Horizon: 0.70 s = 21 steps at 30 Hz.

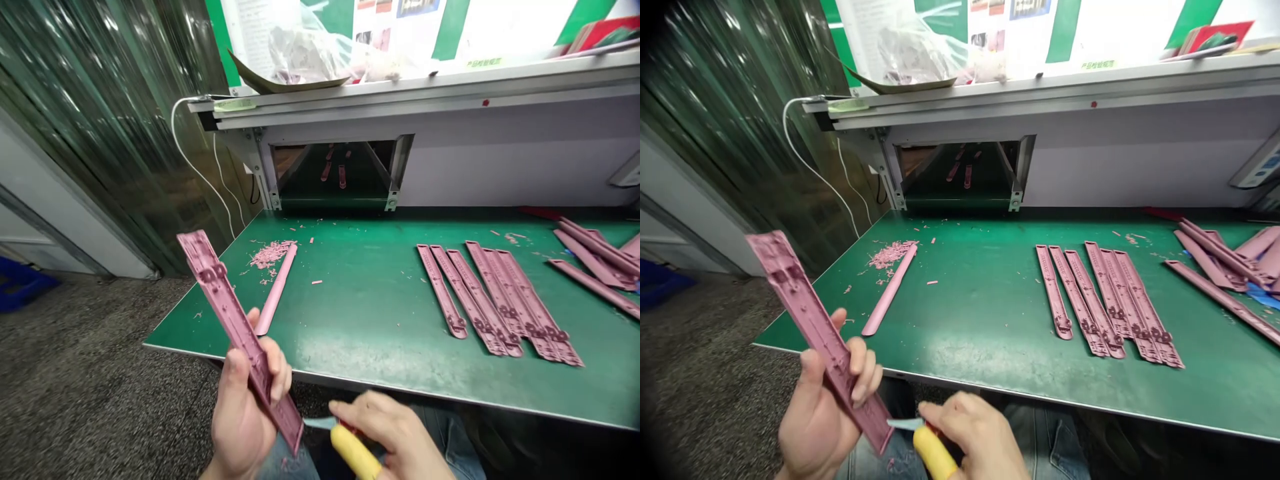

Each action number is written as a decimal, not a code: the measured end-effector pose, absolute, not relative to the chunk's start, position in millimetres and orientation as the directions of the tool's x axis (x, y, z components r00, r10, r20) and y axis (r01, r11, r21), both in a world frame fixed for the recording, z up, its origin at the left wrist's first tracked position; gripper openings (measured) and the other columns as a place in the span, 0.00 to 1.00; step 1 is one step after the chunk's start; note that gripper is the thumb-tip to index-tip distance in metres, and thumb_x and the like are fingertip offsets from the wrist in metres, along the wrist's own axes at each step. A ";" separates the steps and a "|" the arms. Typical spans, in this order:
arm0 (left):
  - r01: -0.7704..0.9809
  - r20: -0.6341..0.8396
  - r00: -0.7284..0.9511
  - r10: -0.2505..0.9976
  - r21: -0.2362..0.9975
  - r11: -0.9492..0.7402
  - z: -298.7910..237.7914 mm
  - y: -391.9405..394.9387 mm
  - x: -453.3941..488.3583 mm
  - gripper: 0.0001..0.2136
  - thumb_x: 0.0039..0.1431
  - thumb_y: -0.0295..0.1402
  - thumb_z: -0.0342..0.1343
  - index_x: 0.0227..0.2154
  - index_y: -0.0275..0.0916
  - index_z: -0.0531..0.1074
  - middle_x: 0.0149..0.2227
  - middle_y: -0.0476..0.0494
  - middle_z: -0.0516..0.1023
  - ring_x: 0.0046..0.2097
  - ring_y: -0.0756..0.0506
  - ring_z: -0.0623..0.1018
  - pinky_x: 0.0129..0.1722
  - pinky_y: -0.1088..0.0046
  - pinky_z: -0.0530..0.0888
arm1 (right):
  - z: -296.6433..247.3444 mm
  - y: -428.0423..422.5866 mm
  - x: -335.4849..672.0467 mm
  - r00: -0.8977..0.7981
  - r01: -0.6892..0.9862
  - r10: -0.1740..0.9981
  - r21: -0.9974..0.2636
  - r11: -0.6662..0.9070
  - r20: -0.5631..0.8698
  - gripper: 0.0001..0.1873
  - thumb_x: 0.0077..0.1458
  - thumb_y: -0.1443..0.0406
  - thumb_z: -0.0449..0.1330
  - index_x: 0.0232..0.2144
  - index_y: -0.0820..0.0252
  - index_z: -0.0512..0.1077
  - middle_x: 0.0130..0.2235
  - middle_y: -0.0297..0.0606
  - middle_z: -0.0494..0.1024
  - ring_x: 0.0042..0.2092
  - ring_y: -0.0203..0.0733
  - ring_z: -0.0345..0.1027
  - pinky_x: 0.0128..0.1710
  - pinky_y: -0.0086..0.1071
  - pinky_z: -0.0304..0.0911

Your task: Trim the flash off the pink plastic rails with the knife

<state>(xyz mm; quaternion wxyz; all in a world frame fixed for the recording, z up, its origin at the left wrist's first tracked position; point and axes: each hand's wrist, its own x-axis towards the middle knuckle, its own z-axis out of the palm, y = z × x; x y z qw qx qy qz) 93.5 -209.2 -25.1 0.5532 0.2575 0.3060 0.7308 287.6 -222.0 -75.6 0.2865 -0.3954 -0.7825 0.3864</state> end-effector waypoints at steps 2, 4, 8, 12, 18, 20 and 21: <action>-0.536 0.204 -0.291 0.935 0.775 -0.336 -12.9 -198.2 97.3 0.20 0.57 0.46 0.55 0.52 0.51 0.69 0.24 0.52 0.69 0.21 0.53 0.63 0.21 0.77 0.63 | -66.1 -213.9 279.3 -0.507 0.530 0.850 -0.725 0.439 0.144 0.17 0.56 0.60 0.58 0.48 0.51 0.75 0.35 0.41 0.77 0.36 0.45 0.71 0.36 0.34 0.65; -0.443 0.300 -0.292 0.908 0.799 -0.407 -7.8 -194.8 101.7 0.19 0.56 0.46 0.57 0.50 0.51 0.71 0.24 0.51 0.70 0.21 0.52 0.63 0.22 0.76 0.64 | -57.2 -210.2 273.2 -0.506 0.614 0.853 -0.641 0.460 0.128 0.17 0.54 0.64 0.58 0.47 0.49 0.75 0.34 0.39 0.77 0.35 0.45 0.72 0.35 0.33 0.65; -0.321 0.401 -0.293 0.868 0.814 -0.485 -12.1 -200.8 108.0 0.19 0.54 0.47 0.59 0.49 0.54 0.73 0.23 0.49 0.70 0.22 0.50 0.63 0.23 0.73 0.65 | -47.9 -209.1 268.2 -0.506 0.665 0.857 -0.588 0.461 0.100 0.16 0.54 0.65 0.57 0.45 0.48 0.76 0.33 0.37 0.77 0.33 0.43 0.72 0.32 0.30 0.63; -0.319 0.380 -0.249 0.891 0.837 -0.445 -16.0 -209.8 113.9 0.20 0.49 0.46 0.63 0.48 0.55 0.74 0.22 0.49 0.71 0.24 0.49 0.66 0.24 0.72 0.65 | -45.3 -206.0 266.2 -0.475 0.716 0.877 -0.547 0.433 0.072 0.11 0.55 0.64 0.56 0.39 0.49 0.76 0.31 0.36 0.76 0.32 0.43 0.71 0.30 0.31 0.59; -0.401 0.267 -0.213 0.940 0.854 -0.333 -7.1 -214.7 113.0 0.20 0.46 0.50 0.63 0.44 0.58 0.76 0.20 0.50 0.70 0.23 0.49 0.65 0.23 0.73 0.63 | -42.0 -199.6 274.4 -0.423 0.727 0.899 -0.548 0.413 0.116 0.08 0.57 0.62 0.56 0.36 0.51 0.76 0.30 0.36 0.74 0.32 0.43 0.69 0.31 0.32 0.58; -0.450 0.293 -0.177 0.939 0.825 -0.342 -2.1 -210.7 106.5 0.19 0.48 0.51 0.61 0.45 0.59 0.75 0.20 0.50 0.70 0.22 0.50 0.64 0.22 0.74 0.63 | -41.8 -198.3 280.5 -0.444 0.648 0.884 -0.631 0.427 0.144 0.10 0.59 0.62 0.54 0.38 0.52 0.76 0.30 0.35 0.74 0.32 0.42 0.68 0.32 0.31 0.58; -0.478 0.300 -0.171 0.938 0.807 -0.346 0.8 -207.7 103.2 0.19 0.50 0.51 0.60 0.46 0.59 0.74 0.20 0.51 0.70 0.21 0.50 0.64 0.22 0.74 0.63 | -42.2 -198.0 282.8 -0.433 0.595 0.889 -0.694 0.406 0.149 0.11 0.61 0.62 0.53 0.38 0.53 0.76 0.29 0.35 0.74 0.31 0.40 0.67 0.31 0.30 0.59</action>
